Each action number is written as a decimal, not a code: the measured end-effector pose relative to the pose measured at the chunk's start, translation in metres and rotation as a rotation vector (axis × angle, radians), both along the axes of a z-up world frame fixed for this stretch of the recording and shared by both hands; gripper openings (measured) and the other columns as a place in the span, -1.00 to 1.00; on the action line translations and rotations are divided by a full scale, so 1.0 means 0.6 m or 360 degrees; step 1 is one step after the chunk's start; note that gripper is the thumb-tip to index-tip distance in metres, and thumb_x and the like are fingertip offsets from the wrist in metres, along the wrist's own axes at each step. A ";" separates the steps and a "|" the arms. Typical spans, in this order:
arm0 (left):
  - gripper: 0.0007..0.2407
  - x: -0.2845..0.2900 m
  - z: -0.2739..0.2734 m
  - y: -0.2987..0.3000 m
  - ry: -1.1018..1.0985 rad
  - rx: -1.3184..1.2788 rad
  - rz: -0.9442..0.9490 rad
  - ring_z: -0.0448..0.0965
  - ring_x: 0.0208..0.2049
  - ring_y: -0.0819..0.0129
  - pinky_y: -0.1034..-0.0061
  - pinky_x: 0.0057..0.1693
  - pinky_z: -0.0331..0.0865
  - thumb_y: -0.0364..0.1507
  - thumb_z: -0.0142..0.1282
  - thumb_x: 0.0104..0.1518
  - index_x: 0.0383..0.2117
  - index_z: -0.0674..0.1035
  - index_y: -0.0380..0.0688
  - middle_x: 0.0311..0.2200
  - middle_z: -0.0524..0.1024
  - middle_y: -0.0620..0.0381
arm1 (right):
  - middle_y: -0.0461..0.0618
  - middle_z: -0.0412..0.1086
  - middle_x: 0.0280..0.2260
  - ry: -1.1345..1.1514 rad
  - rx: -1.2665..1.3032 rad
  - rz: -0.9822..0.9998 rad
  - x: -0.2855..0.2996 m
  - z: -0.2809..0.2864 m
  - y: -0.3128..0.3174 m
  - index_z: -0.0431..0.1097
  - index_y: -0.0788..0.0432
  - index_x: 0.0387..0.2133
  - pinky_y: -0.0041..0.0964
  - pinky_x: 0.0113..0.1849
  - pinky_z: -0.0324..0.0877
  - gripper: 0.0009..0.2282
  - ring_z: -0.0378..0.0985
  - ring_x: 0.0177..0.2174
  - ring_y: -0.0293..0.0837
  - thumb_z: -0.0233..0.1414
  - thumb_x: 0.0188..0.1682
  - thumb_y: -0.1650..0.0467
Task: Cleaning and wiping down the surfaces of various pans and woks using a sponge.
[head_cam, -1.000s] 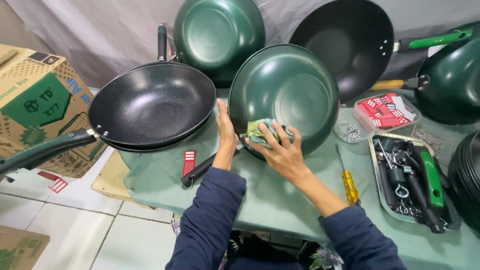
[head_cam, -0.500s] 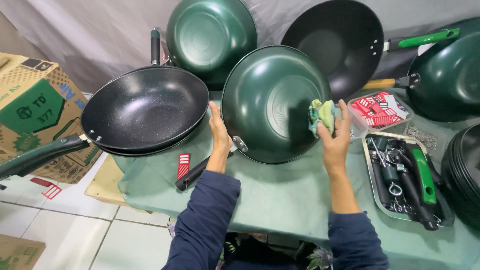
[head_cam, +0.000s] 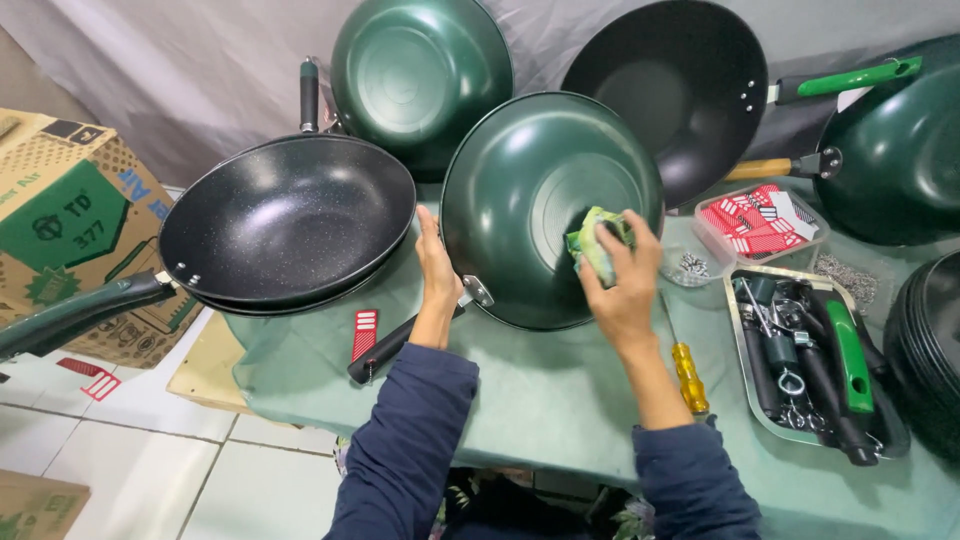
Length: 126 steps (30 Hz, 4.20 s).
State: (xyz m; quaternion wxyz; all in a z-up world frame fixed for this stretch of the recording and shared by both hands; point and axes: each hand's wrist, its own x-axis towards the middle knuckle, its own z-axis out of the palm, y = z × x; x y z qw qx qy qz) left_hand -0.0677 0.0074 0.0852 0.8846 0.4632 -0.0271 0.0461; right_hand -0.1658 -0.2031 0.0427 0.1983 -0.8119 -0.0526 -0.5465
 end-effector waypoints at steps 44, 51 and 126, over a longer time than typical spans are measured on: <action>-0.48 0.042 -0.070 -0.007 0.0207 0.0037 0.0128 0.50 -0.29 0.39 0.49 -0.02 0.46 0.14 -0.01 0.16 -0.46 0.58 -0.12 -0.40 0.42 0.10 | 0.44 0.21 0.13 -0.0249 -0.0418 0.0023 0.032 -0.037 0.050 0.45 0.36 0.03 0.22 0.07 0.33 -0.66 0.33 0.11 0.38 0.19 0.00 0.43; -0.51 0.059 -0.098 -0.008 0.0202 0.0022 0.0150 0.48 -0.37 0.44 0.54 -0.14 0.47 0.13 0.01 0.16 -0.51 0.55 -0.08 -0.47 0.44 0.14 | 0.41 0.22 0.13 -0.0272 -0.0284 -0.0105 0.072 -0.017 -0.038 0.43 0.37 0.10 0.14 0.04 0.38 -0.64 0.36 0.09 0.30 0.19 0.05 0.46; -0.57 0.066 -0.089 -0.006 -0.0090 -0.0125 -0.0059 0.59 -0.41 0.57 0.60 -0.16 0.56 -0.02 -0.13 0.32 -0.43 0.64 -0.04 -0.48 0.58 0.22 | 0.46 0.36 0.04 0.0056 0.0722 -0.0220 0.156 -0.086 -0.262 0.33 0.26 0.19 0.06 0.12 0.22 -0.65 0.40 0.06 0.35 0.08 0.24 0.31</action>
